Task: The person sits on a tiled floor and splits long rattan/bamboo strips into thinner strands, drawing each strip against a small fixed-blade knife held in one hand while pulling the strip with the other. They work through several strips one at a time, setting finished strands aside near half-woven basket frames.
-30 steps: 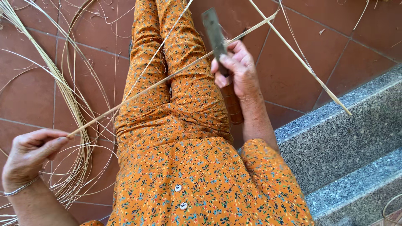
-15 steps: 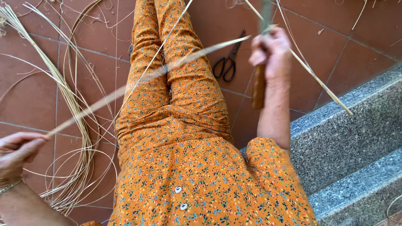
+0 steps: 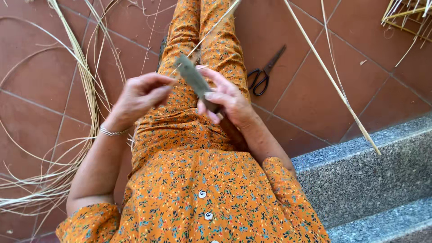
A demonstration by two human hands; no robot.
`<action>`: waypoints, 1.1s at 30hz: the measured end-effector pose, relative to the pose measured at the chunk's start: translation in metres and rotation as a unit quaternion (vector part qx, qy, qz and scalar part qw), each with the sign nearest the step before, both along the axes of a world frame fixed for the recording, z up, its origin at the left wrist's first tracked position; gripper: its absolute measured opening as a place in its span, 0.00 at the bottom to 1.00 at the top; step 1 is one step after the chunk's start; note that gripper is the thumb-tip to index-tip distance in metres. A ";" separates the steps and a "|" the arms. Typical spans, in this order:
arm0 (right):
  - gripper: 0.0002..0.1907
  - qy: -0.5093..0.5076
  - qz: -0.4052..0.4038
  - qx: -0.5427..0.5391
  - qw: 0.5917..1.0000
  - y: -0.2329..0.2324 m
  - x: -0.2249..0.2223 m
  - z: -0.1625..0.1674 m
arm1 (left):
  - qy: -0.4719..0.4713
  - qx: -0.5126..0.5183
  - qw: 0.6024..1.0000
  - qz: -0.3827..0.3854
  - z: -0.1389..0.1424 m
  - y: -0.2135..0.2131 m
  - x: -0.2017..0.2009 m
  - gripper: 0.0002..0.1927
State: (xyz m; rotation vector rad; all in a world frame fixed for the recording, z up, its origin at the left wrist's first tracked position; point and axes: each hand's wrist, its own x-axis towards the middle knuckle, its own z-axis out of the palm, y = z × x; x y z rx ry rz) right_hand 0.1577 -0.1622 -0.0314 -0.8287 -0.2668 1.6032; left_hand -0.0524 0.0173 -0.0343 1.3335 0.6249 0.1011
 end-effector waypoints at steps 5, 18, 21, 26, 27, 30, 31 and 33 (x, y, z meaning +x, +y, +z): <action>0.11 -0.086 -0.012 -0.028 0.996 0.008 0.010 -0.012 | 0.027 -0.046 0.998 -0.046 0.006 -0.010 0.013 0.12; 0.28 0.010 -0.194 0.102 0.976 -0.024 0.131 -0.029 | 0.098 -0.041 0.994 -0.017 0.009 -0.017 -0.055 0.12; 0.28 -0.033 -0.109 0.014 0.993 -0.016 0.069 -0.018 | 0.036 0.011 0.999 -0.016 -0.001 -0.027 -0.029 0.11; 0.20 -0.027 0.036 -0.045 0.998 -0.007 -0.012 -0.005 | 0.068 0.090 0.993 -0.038 -0.005 -0.035 0.002 0.09; 0.17 -0.012 0.052 -0.035 0.998 -0.005 -0.018 -0.005 | 0.074 0.098 0.991 -0.044 -0.003 -0.036 0.005 0.09; 0.14 -0.030 0.059 -0.022 0.998 -0.004 -0.023 -0.005 | 0.040 0.127 0.990 -0.050 0.001 -0.038 0.009 0.09; 0.14 -0.031 0.059 -0.023 0.998 -0.004 -0.022 -0.006 | 0.050 0.116 0.991 -0.051 0.003 -0.039 0.008 0.10; 0.14 -0.030 0.061 -0.028 0.997 -0.006 -0.021 -0.007 | 0.071 0.092 0.992 -0.051 0.005 -0.041 0.006 0.11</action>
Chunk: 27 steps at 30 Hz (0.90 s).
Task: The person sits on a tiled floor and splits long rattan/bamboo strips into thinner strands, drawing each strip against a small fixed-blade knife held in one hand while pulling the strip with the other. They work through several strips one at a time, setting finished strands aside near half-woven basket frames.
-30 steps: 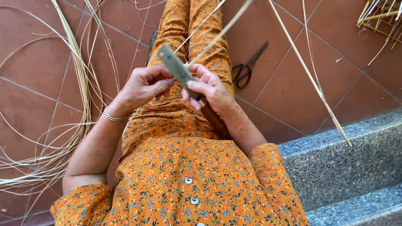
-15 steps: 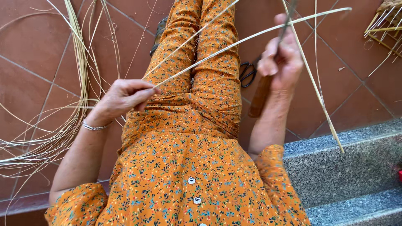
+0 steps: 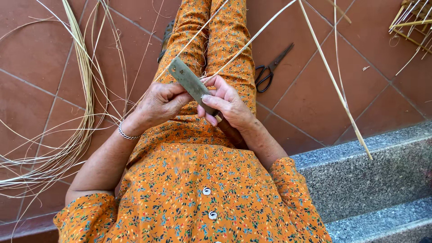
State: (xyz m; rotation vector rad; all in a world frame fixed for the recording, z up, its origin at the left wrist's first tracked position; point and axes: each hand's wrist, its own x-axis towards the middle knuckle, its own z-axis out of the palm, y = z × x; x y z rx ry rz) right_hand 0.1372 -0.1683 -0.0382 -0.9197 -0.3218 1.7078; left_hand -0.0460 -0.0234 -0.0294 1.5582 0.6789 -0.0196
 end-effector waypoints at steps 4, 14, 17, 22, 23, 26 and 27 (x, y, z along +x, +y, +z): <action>0.11 0.009 -0.046 0.006 0.999 -0.003 0.007 -0.001 | -0.055 0.054 0.997 -0.005 0.001 0.000 -0.008 0.10; 0.10 -0.009 -0.130 -0.005 0.992 -0.001 0.030 -0.001 | -0.058 0.048 0.997 0.007 0.009 0.003 -0.045 0.09; 0.10 -0.008 -0.141 0.000 0.990 -0.001 0.039 -0.003 | -0.035 0.033 0.999 0.011 0.014 0.005 -0.059 0.09; 0.10 -0.009 -0.169 0.011 0.986 -0.002 0.053 -0.007 | -0.015 0.014 1.000 0.017 0.020 0.011 -0.083 0.10; 0.10 -0.013 -0.167 0.005 0.986 -0.003 0.054 -0.008 | -0.003 0.011 1.000 0.017 0.021 0.012 -0.087 0.10; 0.10 -0.017 -0.181 0.012 0.983 -0.004 0.064 -0.011 | 0.042 0.003 0.999 0.018 0.026 0.019 -0.103 0.11; 0.10 -0.017 -0.188 0.018 0.982 -0.005 0.068 -0.012 | 0.058 0.001 0.998 0.020 0.026 0.020 -0.106 0.11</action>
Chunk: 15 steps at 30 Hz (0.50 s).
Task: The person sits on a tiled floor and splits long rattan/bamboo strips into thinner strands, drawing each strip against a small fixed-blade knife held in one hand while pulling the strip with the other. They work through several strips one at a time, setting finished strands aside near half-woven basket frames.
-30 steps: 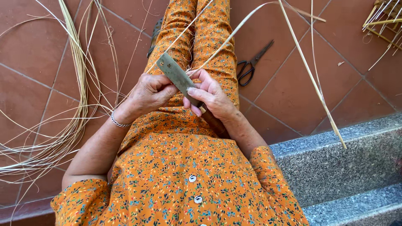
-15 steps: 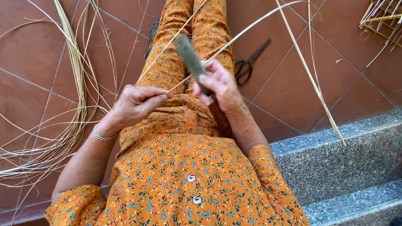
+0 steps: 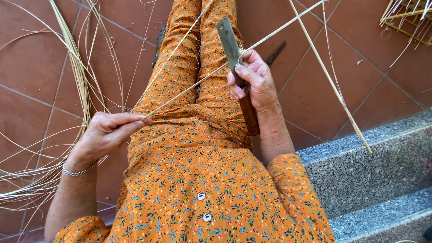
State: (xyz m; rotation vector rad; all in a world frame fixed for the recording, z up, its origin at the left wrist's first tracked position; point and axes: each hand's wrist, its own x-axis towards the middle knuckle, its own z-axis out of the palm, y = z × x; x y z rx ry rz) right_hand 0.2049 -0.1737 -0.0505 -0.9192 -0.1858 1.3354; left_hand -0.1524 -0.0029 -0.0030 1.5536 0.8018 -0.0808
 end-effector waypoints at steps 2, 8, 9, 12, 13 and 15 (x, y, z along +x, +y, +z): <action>0.10 -0.005 0.001 -0.003 1.000 -0.002 0.005 -0.002 | -0.071 0.025 0.997 -0.011 0.000 0.003 -0.009 0.11; 0.11 -0.013 -0.017 -0.001 1.000 -0.005 0.016 -0.008 | -0.047 0.007 0.999 0.022 -0.006 0.011 -0.038 0.12; 0.11 -0.012 -0.023 -0.002 1.000 -0.005 0.018 -0.009 | -0.020 -0.002 0.999 0.028 -0.007 0.014 -0.043 0.12; 0.12 -0.005 -0.030 0.000 1.000 -0.007 0.022 -0.011 | -0.075 0.014 0.997 0.013 -0.012 0.018 -0.058 0.11; 0.11 -0.010 -0.027 -0.003 1.000 -0.007 0.023 -0.012 | -0.048 -0.014 0.998 0.034 -0.013 0.020 -0.062 0.12; 0.10 -0.019 -0.021 -0.007 1.000 -0.007 0.024 -0.015 | 0.007 -0.069 0.995 0.076 -0.014 0.023 -0.070 0.12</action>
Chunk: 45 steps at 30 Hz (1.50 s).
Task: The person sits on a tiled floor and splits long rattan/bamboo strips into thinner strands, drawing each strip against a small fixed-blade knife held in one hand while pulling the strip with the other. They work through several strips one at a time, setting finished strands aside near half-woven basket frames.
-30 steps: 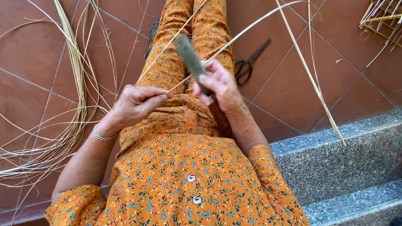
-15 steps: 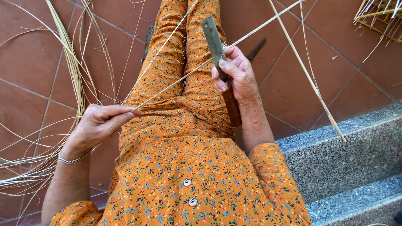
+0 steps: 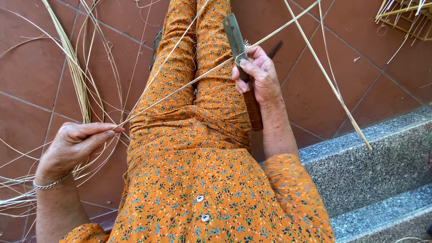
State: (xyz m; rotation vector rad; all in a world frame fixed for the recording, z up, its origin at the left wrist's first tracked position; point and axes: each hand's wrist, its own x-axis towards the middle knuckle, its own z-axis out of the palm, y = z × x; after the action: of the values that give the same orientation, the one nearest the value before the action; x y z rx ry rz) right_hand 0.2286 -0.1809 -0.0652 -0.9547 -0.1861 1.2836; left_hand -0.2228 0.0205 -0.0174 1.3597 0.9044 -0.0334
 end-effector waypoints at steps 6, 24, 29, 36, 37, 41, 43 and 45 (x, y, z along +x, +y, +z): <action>0.11 -0.005 -0.027 0.008 1.000 0.000 0.009 -0.005 | 0.044 0.024 0.998 -0.029 0.008 0.018 -0.023 0.13; 0.09 -0.089 -0.076 0.003 0.993 0.002 0.016 -0.012 | 0.251 0.054 0.965 0.054 -0.017 0.077 -0.083 0.13; 0.09 -0.107 -0.034 -0.013 0.994 0.009 -0.022 -0.006 | 0.180 0.070 0.978 -0.081 0.010 0.054 0.012 0.31; 0.09 -0.088 0.052 0.006 0.995 0.024 -0.077 0.001 | -0.010 0.242 0.953 -0.180 0.010 -0.017 0.158 0.17; 0.09 -0.081 0.060 0.013 0.995 0.025 -0.080 0.002 | -0.026 0.236 0.957 -0.169 0.007 -0.023 0.168 0.15; 0.08 -0.045 0.095 0.011 0.994 0.023 -0.080 0.004 | -0.063 0.184 0.975 -0.110 -0.002 -0.033 0.180 0.07; 0.08 -0.039 0.098 0.008 0.994 0.020 -0.074 0.004 | -0.109 0.191 0.971 -0.094 -0.006 -0.031 0.175 0.06; 0.08 -0.043 0.085 0.016 0.995 0.019 -0.068 0.004 | -0.063 0.121 0.986 -0.095 -0.008 -0.026 0.165 0.07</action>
State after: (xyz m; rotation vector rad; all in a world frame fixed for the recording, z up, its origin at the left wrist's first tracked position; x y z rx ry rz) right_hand 0.1602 -0.1616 -0.0616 -0.9831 -0.3610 1.3917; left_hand -0.0574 -0.0054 -0.0257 1.6529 0.6869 0.0166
